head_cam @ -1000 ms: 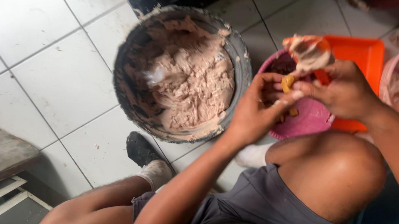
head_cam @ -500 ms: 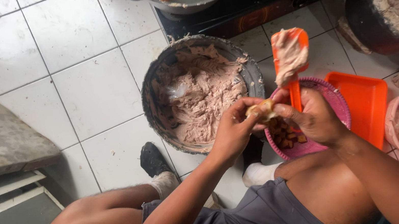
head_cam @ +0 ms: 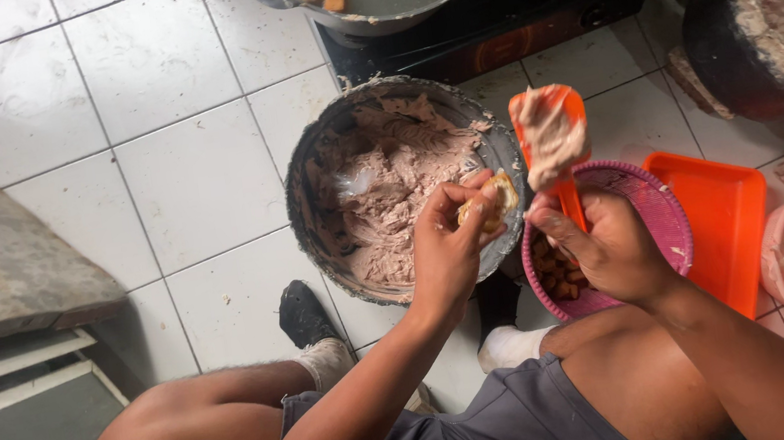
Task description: The person sits on the kitchen floor and fills fried food pieces with batter, scooping batter from a large basin with an orange spatula and pressing it into each piece by hand, placing filled pieces into a pink basket. At the end they stand at a table and pack finished round food items from crates into plastic bags.
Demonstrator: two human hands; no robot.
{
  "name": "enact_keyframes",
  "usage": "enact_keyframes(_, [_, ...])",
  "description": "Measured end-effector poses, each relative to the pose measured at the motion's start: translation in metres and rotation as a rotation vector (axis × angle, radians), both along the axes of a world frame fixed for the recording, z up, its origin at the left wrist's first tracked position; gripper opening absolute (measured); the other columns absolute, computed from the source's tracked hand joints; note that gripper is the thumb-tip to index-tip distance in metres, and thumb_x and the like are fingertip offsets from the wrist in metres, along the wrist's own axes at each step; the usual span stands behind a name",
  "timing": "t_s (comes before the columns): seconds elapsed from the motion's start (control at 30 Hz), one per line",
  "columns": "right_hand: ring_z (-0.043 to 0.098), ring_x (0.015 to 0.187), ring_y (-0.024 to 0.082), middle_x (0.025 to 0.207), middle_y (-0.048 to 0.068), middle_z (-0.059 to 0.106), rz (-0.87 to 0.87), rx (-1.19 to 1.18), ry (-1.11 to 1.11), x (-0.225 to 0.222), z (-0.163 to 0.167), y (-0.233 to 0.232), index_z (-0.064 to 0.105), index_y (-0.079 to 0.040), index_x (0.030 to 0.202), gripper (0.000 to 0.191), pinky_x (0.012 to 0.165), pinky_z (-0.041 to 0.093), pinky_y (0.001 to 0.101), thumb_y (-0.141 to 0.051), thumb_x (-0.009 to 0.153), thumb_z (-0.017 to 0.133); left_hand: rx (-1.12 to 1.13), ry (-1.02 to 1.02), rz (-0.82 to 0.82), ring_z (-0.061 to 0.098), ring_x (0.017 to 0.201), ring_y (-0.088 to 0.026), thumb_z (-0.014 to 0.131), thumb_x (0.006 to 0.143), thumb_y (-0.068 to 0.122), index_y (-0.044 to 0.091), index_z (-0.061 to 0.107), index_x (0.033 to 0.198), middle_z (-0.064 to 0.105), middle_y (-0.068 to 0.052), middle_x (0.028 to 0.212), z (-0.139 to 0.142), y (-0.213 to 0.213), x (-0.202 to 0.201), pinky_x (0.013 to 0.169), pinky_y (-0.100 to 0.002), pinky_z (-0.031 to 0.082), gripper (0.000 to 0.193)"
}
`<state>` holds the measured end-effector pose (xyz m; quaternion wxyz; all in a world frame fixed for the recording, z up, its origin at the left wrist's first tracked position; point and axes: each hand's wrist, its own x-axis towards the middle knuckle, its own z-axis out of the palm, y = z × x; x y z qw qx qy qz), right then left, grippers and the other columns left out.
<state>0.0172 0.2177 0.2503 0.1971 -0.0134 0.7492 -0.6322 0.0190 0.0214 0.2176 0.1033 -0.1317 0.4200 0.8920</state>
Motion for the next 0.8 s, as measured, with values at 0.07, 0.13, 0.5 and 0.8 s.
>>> enact_keyframes(0.07, [0.042,0.063,0.001,0.076,-0.003,0.053,0.043,-0.031,-0.069,0.006,0.002,-0.002,0.068,-0.002,0.113,0.031,0.055,0.036,0.0199,-0.025,0.111,0.047,0.044,0.056,0.097,0.063,0.085,-0.006,0.066,0.102,0.013,0.003,0.059,0.097,0.072,-0.005,0.102,-0.001,0.003,-0.003,0.078,-0.021,0.054,0.013])
enact_keyframes(0.13, [0.042,0.062,0.003,0.074,-0.004,0.051,0.052,-0.052,-0.116,0.009,0.005,-0.004,0.066,-0.005,0.118,0.036,0.054,0.036,0.0203,-0.029,0.112,0.039,-0.052,0.112,0.112,0.061,0.085,-0.009,0.068,0.106,0.01,-0.001,0.06,0.102,0.069,-0.01,0.099,0.001,0.006,0.0,0.077,-0.023,0.052,0.015])
enact_keyframes(0.5, [0.058,0.1,0.018,0.11,0.009,0.059,0.121,0.314,0.487,0.0,0.033,-0.016,0.057,0.0,0.123,0.034,0.091,0.046,0.0301,-0.027,0.114,0.04,0.177,0.352,-0.058,0.054,0.141,-0.018,0.051,0.105,-0.002,0.004,0.021,0.165,0.056,-0.018,0.152,0.038,-0.005,0.023,0.12,-0.029,0.04,0.067])
enact_keyframes(0.8, [0.06,0.086,0.027,0.102,0.016,0.058,0.031,0.59,0.727,0.007,0.049,-0.022,0.063,0.002,0.116,0.026,0.074,0.05,0.0369,-0.021,0.108,0.053,-0.124,0.374,0.013,0.067,0.118,-0.017,0.079,0.09,0.004,0.003,0.035,0.16,0.071,-0.013,0.125,0.04,-0.014,0.011,0.112,-0.033,0.051,0.083])
